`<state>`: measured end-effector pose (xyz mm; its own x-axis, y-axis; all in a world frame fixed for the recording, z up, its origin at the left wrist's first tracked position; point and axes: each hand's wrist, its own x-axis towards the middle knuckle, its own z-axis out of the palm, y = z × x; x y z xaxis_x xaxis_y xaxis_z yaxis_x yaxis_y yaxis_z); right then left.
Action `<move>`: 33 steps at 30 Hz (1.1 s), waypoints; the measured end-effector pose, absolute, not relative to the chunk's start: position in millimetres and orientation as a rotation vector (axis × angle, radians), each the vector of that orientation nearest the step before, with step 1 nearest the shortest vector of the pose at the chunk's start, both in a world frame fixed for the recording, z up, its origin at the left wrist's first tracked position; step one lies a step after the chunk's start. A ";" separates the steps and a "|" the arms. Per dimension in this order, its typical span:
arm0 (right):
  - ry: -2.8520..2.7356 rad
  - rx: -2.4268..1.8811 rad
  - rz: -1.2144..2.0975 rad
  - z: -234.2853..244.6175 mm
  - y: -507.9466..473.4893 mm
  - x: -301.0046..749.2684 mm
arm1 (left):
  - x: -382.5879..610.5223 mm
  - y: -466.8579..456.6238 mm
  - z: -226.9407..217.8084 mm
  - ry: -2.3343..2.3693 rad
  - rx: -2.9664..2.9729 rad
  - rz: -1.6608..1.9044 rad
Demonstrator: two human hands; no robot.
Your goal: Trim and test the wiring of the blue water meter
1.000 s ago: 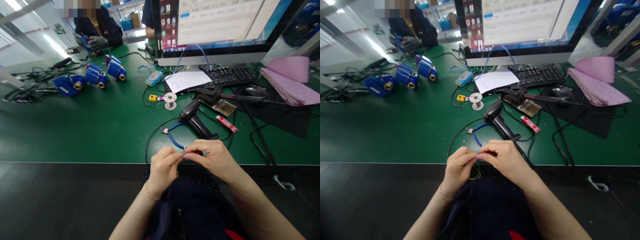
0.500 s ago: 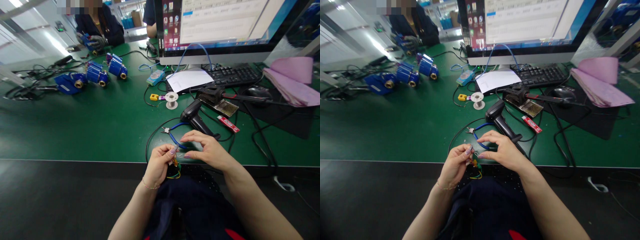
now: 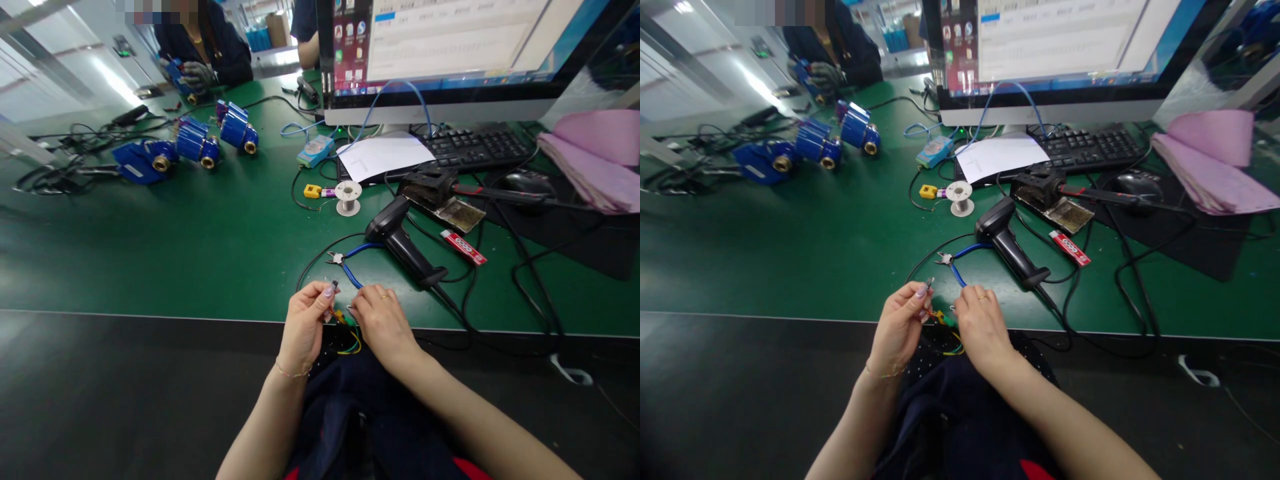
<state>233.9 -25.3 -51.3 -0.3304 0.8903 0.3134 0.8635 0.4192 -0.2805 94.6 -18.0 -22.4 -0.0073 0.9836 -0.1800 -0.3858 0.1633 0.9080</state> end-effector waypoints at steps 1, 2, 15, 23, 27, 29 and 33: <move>-2.212 -1.475 0.140 -49.4 -24.6 235.6 | 94.9 -19.3 -21.8 1.039 0.785 1.275; -2.142 -1.445 0.219 -45.9 -23.7 238.4 | 95.0 -20.6 -21.2 1.053 0.802 1.280; -1.715 -1.070 0.407 -1.6 -21.7 250.9 | 97.9 -28.1 -11.8 0.977 0.840 1.203; -1.703 -0.973 0.431 -3.2 -20.6 249.7 | 98.7 -28.6 -9.3 0.910 0.824 1.172; -1.728 -0.903 0.394 -4.9 -20.4 250.9 | 99.0 -28.8 -8.3 0.878 0.817 1.163; -1.735 -0.875 0.347 -5.9 -20.3 251.1 | 99.2 -29.1 -8.2 0.860 0.806 1.160; -1.736 -0.846 0.376 -8.4 -19.7 251.2 | 100.0 -29.3 -8.1 0.821 0.789 1.166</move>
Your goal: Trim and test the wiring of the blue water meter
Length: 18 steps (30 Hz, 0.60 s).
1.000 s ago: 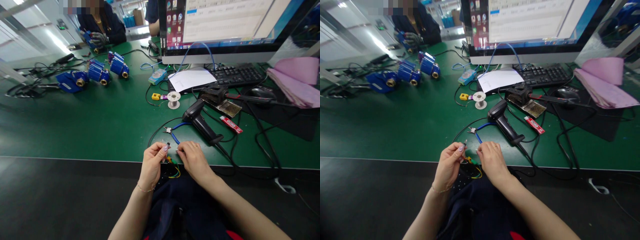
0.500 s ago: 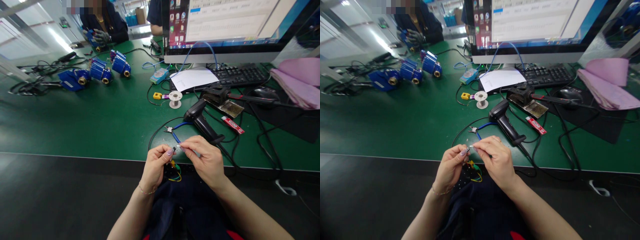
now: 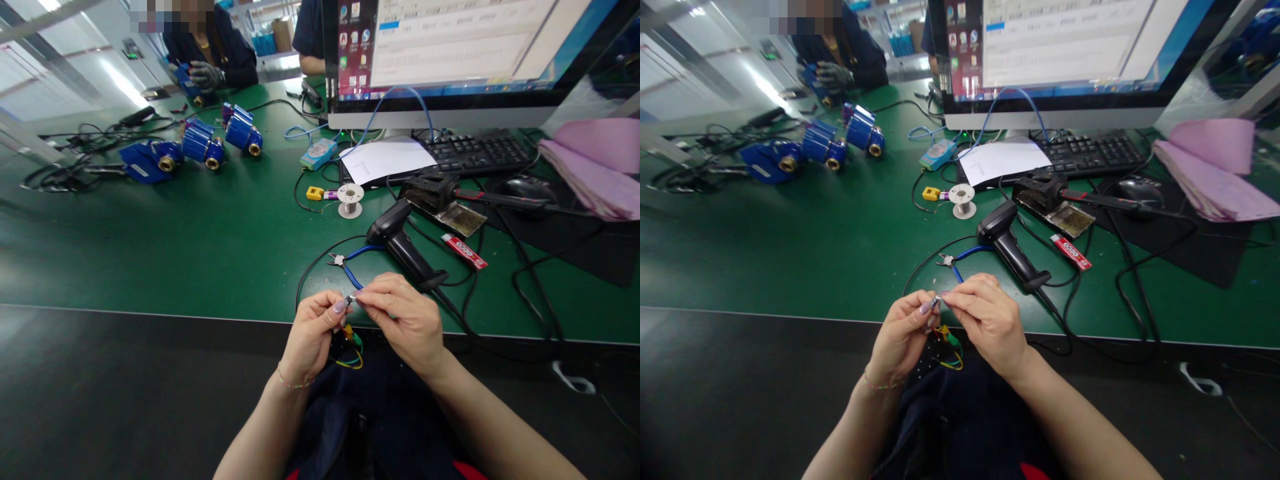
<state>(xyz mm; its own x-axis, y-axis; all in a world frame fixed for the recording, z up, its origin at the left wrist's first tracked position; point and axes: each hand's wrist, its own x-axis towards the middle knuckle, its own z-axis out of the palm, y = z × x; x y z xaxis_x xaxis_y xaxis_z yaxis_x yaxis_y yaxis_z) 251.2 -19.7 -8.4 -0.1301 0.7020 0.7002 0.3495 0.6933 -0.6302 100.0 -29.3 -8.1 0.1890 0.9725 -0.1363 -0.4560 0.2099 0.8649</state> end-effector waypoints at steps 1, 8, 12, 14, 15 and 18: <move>-1.720 -0.844 0.444 -9.2 -19.6 251.4 | 100.2 -29.3 -8.3 0.812 0.790 1.168; -1.320 -0.831 1.276 -18.4 -19.7 253.3 | 101.1 -29.0 -11.5 0.777 0.886 1.162; -1.010 -0.836 1.658 -20.6 -18.3 253.9 | 101.5 -29.4 -12.4 0.781 0.938 1.153; -0.901 -0.825 1.800 -19.3 -17.9 254.0 | 101.8 -29.8 -12.4 0.778 0.967 1.153; -0.861 -0.811 1.860 -18.4 -17.7 253.9 | 101.9 -30.0 -12.5 0.774 0.980 1.148; -0.800 -0.770 1.982 -15.8 -17.1 253.5 | 101.7 -29.9 -13.9 0.776 1.009 1.133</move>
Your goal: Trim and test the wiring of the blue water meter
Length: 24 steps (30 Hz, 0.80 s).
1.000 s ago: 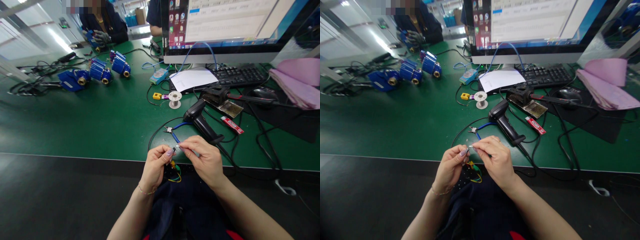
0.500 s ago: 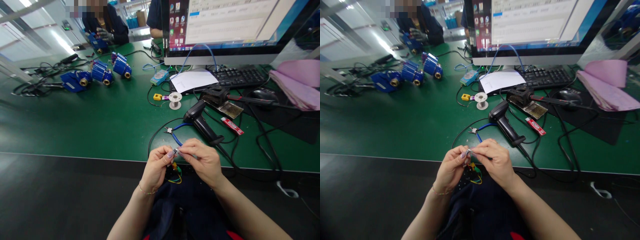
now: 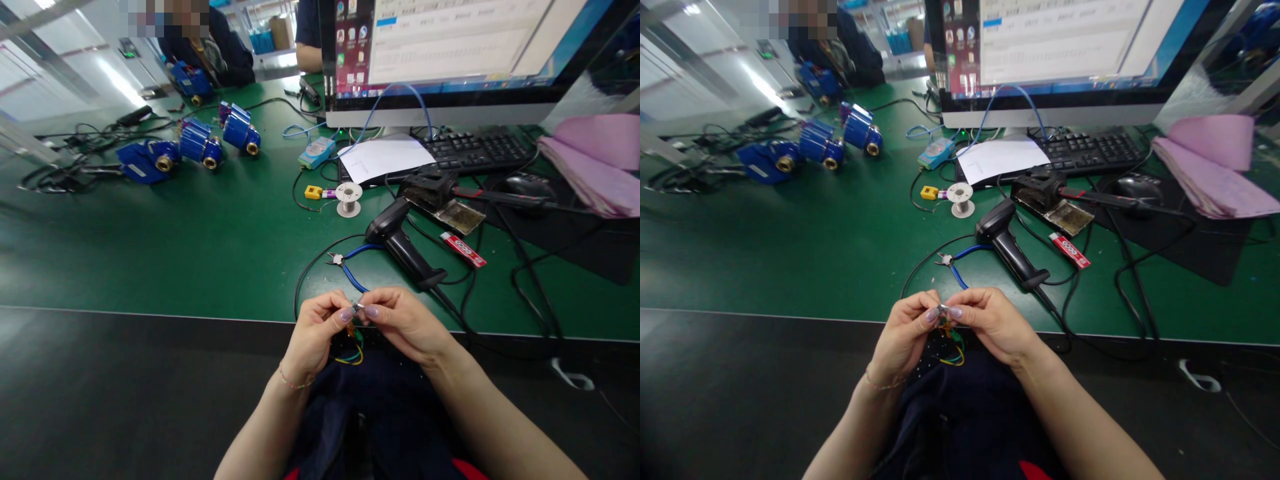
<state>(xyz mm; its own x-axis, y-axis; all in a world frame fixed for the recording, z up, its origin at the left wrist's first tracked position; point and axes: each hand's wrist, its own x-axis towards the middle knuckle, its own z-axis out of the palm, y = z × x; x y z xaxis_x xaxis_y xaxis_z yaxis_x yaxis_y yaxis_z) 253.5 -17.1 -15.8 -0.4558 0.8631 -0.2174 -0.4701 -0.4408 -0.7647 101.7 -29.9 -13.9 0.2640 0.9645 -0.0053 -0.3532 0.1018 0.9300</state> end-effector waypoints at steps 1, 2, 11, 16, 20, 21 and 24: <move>-0.791 -0.760 2.002 -15.2 -16.9 253.5 | 101.4 -29.8 -14.6 0.782 1.018 1.128; -0.784 -0.752 2.017 -14.8 -16.7 253.7 | 101.0 -29.6 -15.3 0.787 1.024 1.123; -0.856 -0.725 2.036 -13.9 -14.0 258.0 | 102.8 -29.6 -13.4 0.760 0.942 1.110; -0.958 -0.708 2.021 -15.1 -11.3 261.7 | 103.1 -31.3 -11.1 0.725 0.919 1.046; -1.031 -0.788 1.985 -12.6 -11.2 267.4 | 101.4 -31.6 -9.5 0.754 0.948 1.039; -1.047 -0.800 1.976 -12.1 -11.4 268.3 | 101.0 -31.5 -9.1 0.756 0.946 1.038; -1.083 -0.831 1.947 -11.6 -12.1 269.2 | 100.3 -30.9 -8.5 0.755 0.944 1.028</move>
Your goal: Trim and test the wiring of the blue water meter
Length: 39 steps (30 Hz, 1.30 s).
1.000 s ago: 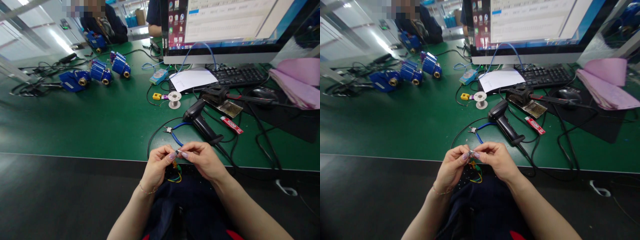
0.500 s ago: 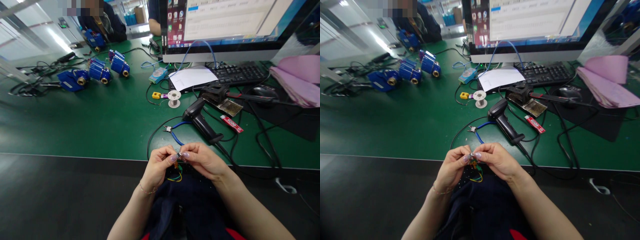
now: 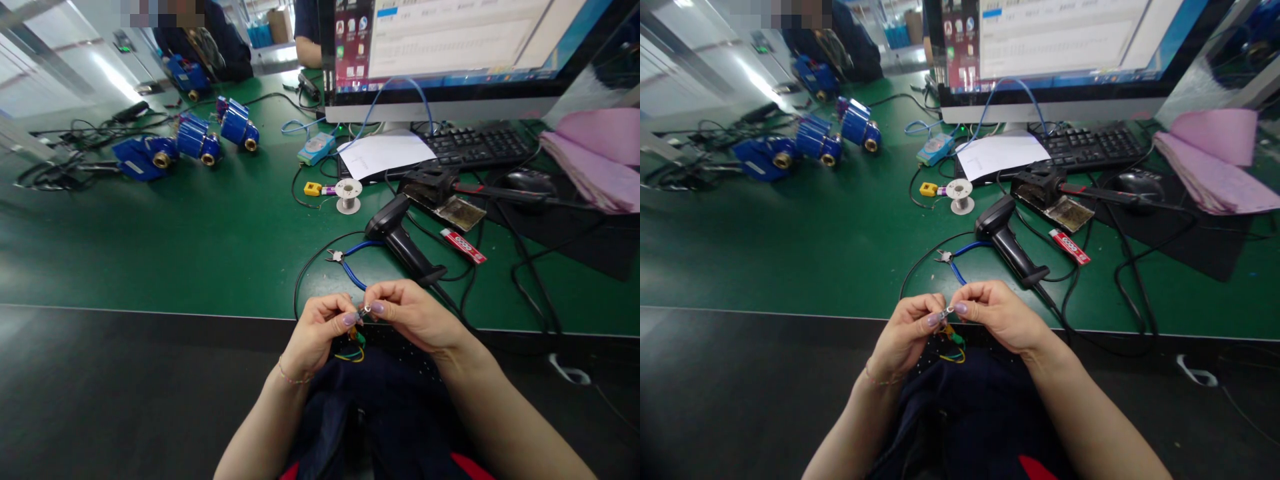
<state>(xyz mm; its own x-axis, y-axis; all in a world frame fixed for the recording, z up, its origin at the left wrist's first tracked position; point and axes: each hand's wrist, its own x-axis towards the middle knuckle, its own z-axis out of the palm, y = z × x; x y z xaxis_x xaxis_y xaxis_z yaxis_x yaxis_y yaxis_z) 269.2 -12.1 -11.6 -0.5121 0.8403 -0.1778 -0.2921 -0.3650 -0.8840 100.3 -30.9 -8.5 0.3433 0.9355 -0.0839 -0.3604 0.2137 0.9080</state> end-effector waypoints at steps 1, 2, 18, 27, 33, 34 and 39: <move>-1.100 -0.843 1.935 -11.6 -12.2 269.2 | 100.1 -30.7 -8.4 0.754 0.943 1.023; -1.122 -0.855 1.920 -11.5 -12.0 269.2 | 99.9 -30.5 -8.5 0.755 0.941 1.019; -1.725 -1.061 1.249 2.3 -19.2 264.9 | 101.9 -30.3 -11.6 0.756 0.877 1.036; -1.847 -1.006 0.593 -1.1 -33.0 253.4 | 104.0 -32.5 -11.4 0.710 0.861 1.039; -1.927 -0.952 0.104 -7.5 -30.4 252.9 | 102.2 -32.3 -17.1 0.597 0.648 0.937; -1.946 -0.934 0.047 -9.4 -29.4 253.6 | 102.4 -32.0 -18.7 0.566 0.599 0.899; -1.941 -0.931 0.001 -13.5 -26.9 254.2 | 103.1 -32.5 -19.7 0.615 0.712 0.936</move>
<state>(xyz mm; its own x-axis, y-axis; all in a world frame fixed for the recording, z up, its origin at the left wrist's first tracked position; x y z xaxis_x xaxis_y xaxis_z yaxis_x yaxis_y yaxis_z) 254.2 -26.9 -13.5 -0.2597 0.6049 0.7528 0.6040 0.7099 -0.3622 103.1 -32.5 -19.7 0.4595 0.8732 -0.1626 -0.4962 0.4042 0.7684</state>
